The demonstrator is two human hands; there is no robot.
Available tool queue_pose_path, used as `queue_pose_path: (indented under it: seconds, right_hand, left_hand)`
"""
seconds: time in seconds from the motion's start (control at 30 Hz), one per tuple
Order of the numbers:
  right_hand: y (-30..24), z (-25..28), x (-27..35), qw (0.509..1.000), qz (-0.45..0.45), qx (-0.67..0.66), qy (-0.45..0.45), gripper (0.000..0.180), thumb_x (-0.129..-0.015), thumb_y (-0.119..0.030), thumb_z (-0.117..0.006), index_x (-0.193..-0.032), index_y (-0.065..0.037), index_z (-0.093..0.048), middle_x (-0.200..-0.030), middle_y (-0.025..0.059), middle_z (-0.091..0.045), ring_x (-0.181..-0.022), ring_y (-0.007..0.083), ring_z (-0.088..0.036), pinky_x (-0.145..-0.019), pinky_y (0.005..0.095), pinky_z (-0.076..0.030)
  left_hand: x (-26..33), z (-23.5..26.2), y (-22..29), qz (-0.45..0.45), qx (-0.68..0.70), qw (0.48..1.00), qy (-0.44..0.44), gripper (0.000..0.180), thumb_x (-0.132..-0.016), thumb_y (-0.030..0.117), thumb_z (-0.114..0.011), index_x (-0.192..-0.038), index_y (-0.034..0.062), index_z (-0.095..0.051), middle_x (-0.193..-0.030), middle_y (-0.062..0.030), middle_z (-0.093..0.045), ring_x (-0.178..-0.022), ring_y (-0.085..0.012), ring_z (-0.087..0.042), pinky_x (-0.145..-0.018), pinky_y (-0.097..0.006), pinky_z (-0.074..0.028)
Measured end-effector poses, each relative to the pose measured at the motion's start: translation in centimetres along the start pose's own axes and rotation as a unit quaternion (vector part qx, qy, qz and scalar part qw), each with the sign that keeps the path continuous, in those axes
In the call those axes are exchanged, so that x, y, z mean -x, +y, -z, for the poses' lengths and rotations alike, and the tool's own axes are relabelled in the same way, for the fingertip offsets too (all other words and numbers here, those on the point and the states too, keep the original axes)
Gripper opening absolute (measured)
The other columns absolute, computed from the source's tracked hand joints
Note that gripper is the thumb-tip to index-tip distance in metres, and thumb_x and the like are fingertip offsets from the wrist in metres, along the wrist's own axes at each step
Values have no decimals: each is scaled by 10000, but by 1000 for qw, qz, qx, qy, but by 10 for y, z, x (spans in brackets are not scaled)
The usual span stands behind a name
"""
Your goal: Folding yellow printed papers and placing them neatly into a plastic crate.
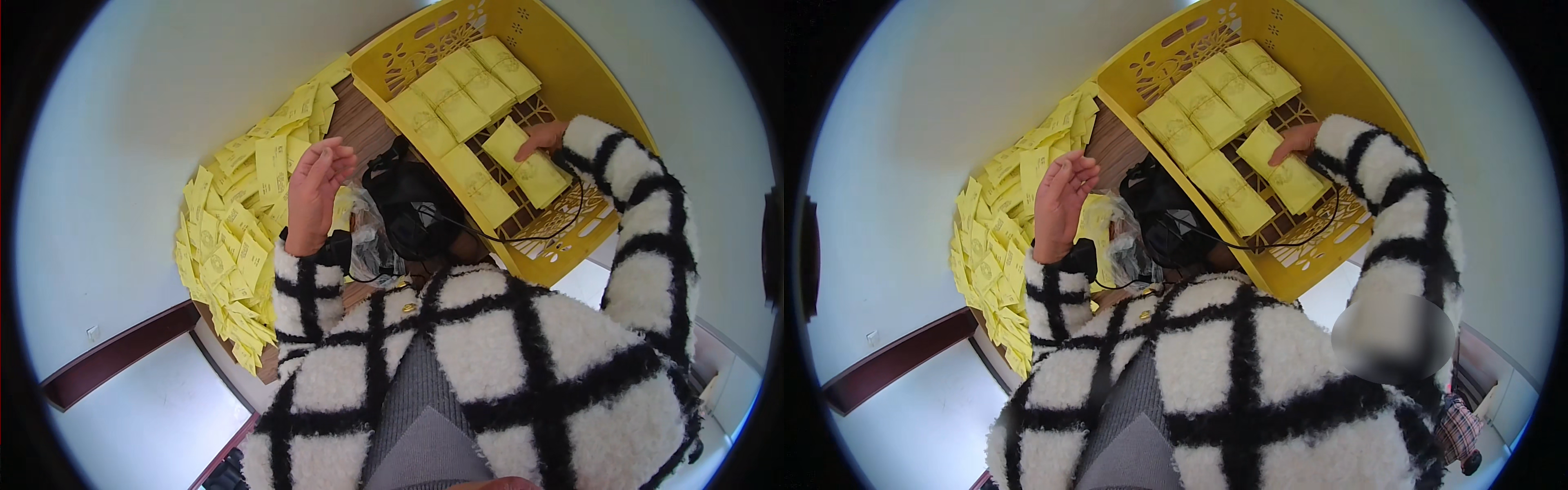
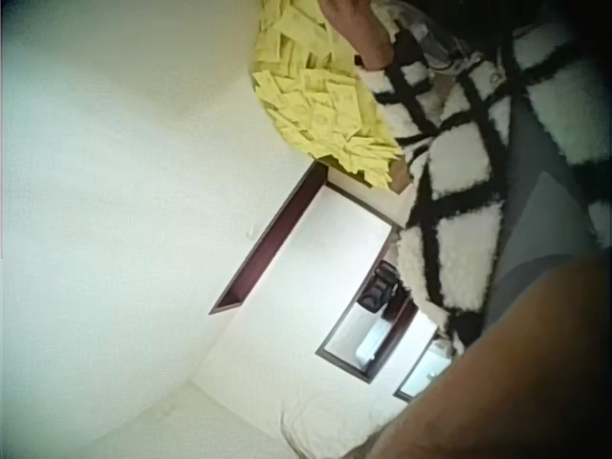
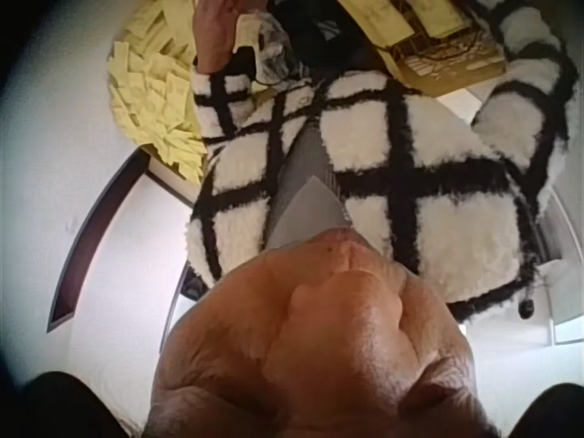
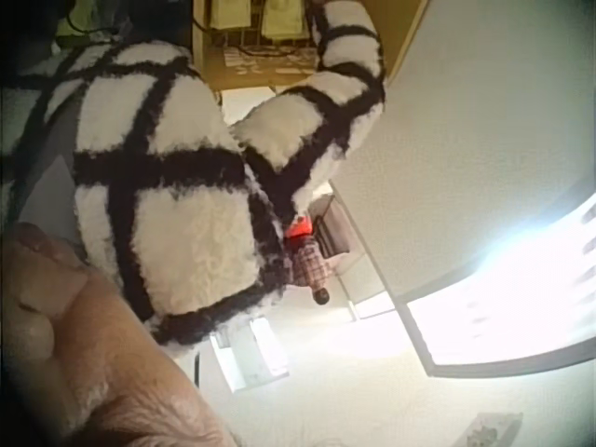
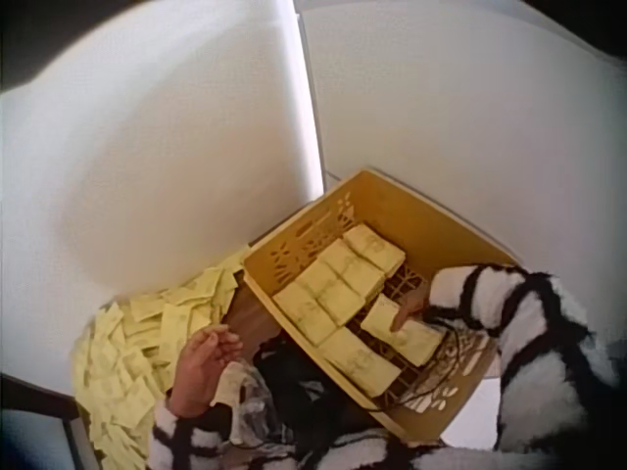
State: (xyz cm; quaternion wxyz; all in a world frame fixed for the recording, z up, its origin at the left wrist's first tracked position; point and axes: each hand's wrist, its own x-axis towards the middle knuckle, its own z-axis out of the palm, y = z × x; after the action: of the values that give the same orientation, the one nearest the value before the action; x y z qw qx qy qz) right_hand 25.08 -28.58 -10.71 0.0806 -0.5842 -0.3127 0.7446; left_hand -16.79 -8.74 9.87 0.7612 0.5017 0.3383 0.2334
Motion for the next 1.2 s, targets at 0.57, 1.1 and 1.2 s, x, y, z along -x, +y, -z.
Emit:
queue_pose_path:
  seconds: [0.57, 1.1, 1.2]
  right_hand:
    - [-5, -22, -55, 971, 112, -202, -55, 822, -827, -349, -795, -1469, -57, -372, -1355, 176, -546, -1177, 261, -598, -859, 460, -577]
    - [-35, -55, -36, 995, -41, -70, 65, 733, -954, -441, -625, -1509, -88, -300, -1373, 127, -550, -1182, 246, -603, -923, 484, -554]
    - [-30, -61, -53, 995, -17, -86, 55, 734, -949, -476, -621, -1490, -78, -327, -1360, 125, -561, -1164, 244, -613, -912, 485, -558]
  left_hand:
    - [52, 98, -57, 64, 43, 985, 154, 350, -1008, 283, -553, -1244, 27, -580, -1064, -86, -669, -1007, -194, -623, -934, -340, -493]
    - [106, 145, -84, 95, 74, 964, 235, 349, -1003, 265, -570, -1242, 11, -570, -1036, -80, -658, -965, -184, -619, -898, -328, -499]
    - [117, 157, -91, 103, 84, 960, 247, 350, -1002, 266, -573, -1243, 12, -569, -1035, -81, -661, -953, -184, -625, -891, -326, -502]
